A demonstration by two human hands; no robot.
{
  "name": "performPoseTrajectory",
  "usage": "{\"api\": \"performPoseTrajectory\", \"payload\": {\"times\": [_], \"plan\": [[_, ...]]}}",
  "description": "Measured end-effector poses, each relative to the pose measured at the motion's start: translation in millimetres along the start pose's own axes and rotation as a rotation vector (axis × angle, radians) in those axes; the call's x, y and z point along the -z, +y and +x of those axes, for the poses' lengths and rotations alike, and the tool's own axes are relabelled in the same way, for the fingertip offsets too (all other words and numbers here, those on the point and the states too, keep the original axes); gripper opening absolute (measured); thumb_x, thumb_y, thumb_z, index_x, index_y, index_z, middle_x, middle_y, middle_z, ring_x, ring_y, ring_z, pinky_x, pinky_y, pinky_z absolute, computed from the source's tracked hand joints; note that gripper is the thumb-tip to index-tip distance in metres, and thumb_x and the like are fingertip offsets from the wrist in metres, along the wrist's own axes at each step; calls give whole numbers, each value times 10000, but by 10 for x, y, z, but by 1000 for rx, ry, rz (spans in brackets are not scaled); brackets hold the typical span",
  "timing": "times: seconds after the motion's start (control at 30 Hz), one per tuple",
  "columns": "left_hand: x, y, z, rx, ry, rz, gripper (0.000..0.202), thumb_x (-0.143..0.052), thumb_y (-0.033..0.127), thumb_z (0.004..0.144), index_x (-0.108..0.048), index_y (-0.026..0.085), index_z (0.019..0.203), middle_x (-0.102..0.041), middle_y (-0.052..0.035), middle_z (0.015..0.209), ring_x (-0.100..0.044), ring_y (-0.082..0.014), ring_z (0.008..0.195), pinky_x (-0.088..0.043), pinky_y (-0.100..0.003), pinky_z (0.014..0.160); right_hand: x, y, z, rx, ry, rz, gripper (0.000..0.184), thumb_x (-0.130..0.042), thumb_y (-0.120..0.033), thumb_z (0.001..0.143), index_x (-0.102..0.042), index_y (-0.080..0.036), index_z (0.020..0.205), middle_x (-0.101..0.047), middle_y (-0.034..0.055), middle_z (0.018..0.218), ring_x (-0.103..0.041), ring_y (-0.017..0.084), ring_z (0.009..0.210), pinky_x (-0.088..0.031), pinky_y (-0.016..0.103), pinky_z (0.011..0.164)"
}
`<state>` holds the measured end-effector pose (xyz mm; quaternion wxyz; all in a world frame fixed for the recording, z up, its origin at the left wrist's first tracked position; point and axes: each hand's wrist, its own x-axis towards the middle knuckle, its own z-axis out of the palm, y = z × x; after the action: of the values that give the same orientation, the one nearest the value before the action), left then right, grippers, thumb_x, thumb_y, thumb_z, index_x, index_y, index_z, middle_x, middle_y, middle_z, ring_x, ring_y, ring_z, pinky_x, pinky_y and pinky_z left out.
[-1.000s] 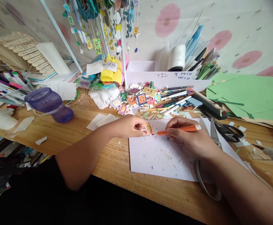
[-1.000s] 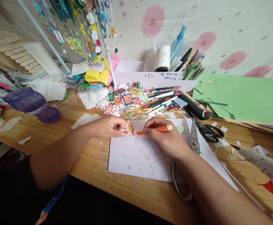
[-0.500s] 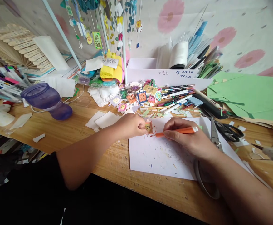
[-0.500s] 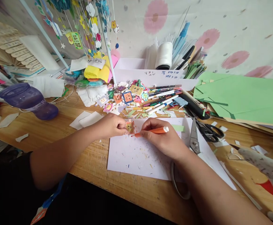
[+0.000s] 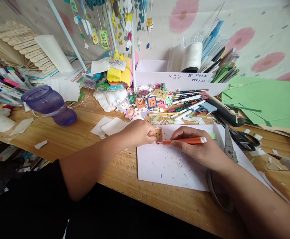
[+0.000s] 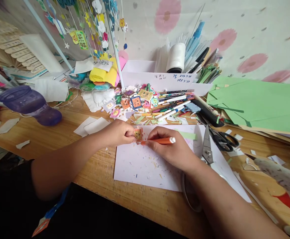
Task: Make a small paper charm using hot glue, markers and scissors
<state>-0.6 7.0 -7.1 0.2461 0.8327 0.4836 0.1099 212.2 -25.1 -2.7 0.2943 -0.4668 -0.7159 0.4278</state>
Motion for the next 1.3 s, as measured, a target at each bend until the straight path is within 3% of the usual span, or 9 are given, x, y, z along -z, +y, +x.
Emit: {"api": "performPoseTrajectory", "payload": {"times": [0.6, 1.3], "plan": [[17, 9, 3, -8, 0, -18, 316, -583, 244, 670, -351, 182, 463, -403, 50, 468, -315, -89, 488, -204, -274, 503, -5, 12, 24, -13, 14, -8, 140, -639, -327, 760, -614, -198, 712, -613, 6, 669, -515, 138, 600, -405, 257, 546], [12, -28, 6, -31, -25, -15, 382, -589, 306, 693, -302, 179, 475, -330, 63, 467, -283, -76, 476, -170, -275, 501, 2, -2, 29, -15, 42, -37, 137, -627, -310, 756, -619, -201, 674, -611, 2, 643, -522, 139, 587, -407, 261, 535]]}}
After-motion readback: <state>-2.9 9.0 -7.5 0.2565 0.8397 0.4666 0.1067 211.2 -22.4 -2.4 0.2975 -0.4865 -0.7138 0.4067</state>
